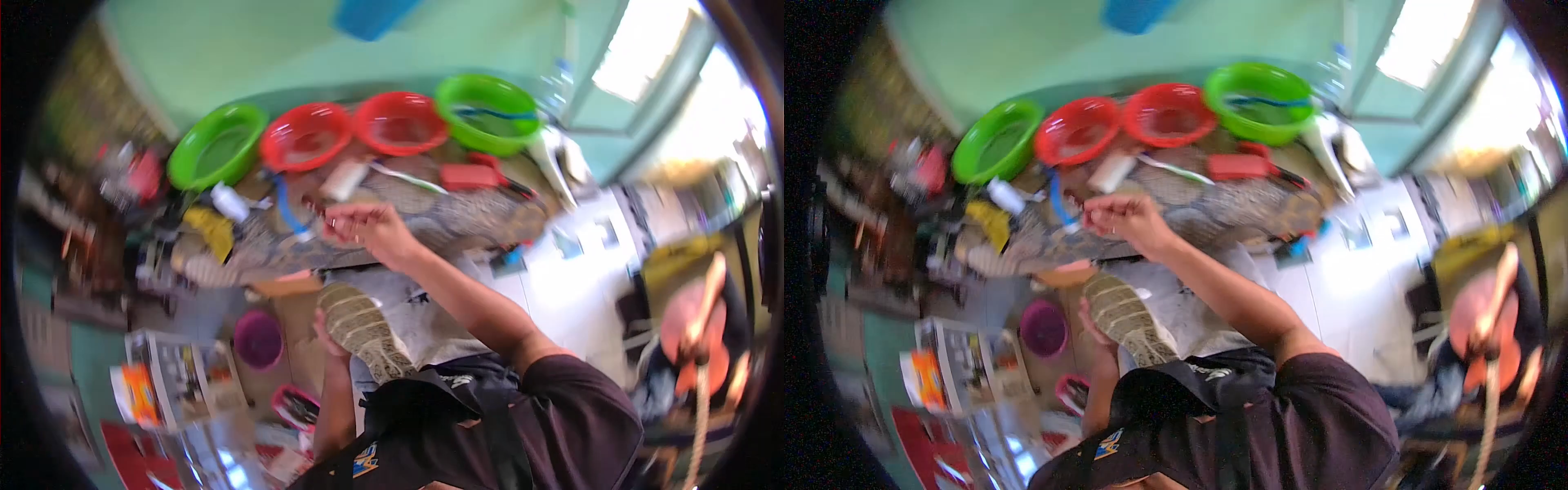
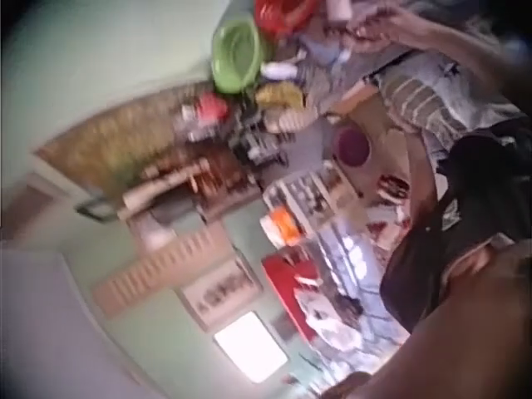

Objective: Repairing the sole of a sneaker using a hand tool to work on the texture.

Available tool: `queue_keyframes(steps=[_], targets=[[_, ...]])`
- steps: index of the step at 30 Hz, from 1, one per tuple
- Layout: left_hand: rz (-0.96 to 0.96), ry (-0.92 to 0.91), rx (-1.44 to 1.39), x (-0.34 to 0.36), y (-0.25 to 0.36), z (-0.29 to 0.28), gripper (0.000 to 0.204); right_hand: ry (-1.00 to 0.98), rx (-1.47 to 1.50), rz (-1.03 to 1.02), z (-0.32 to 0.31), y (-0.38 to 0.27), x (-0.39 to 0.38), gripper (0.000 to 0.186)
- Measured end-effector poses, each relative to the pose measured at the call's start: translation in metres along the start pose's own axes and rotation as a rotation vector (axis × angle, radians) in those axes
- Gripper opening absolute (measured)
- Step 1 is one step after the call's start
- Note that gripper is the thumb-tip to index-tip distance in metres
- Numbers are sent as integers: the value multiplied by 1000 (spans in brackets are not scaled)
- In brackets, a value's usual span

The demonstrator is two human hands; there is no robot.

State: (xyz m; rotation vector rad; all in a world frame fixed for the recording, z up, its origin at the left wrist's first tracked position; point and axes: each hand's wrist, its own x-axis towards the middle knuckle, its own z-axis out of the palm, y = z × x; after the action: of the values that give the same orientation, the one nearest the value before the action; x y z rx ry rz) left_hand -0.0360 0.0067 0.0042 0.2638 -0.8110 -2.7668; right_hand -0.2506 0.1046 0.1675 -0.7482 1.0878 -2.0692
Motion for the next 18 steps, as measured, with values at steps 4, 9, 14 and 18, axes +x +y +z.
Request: queue_keyframes(steps=[4,9,14,18], targets=[[-30,-71,74,7,6,12,84,191,80,-36,-36,-12,-99,31],[-84,50,217,8,1,43,83,452,208,55,-71,-23,-182,22],[-211,-198,117,18,-15,54,78,474,41,-151,-80,-22,-228,20],[418,-650,813,37,-41,24,79,462,-40,-159,-84,-23,-268,24]])
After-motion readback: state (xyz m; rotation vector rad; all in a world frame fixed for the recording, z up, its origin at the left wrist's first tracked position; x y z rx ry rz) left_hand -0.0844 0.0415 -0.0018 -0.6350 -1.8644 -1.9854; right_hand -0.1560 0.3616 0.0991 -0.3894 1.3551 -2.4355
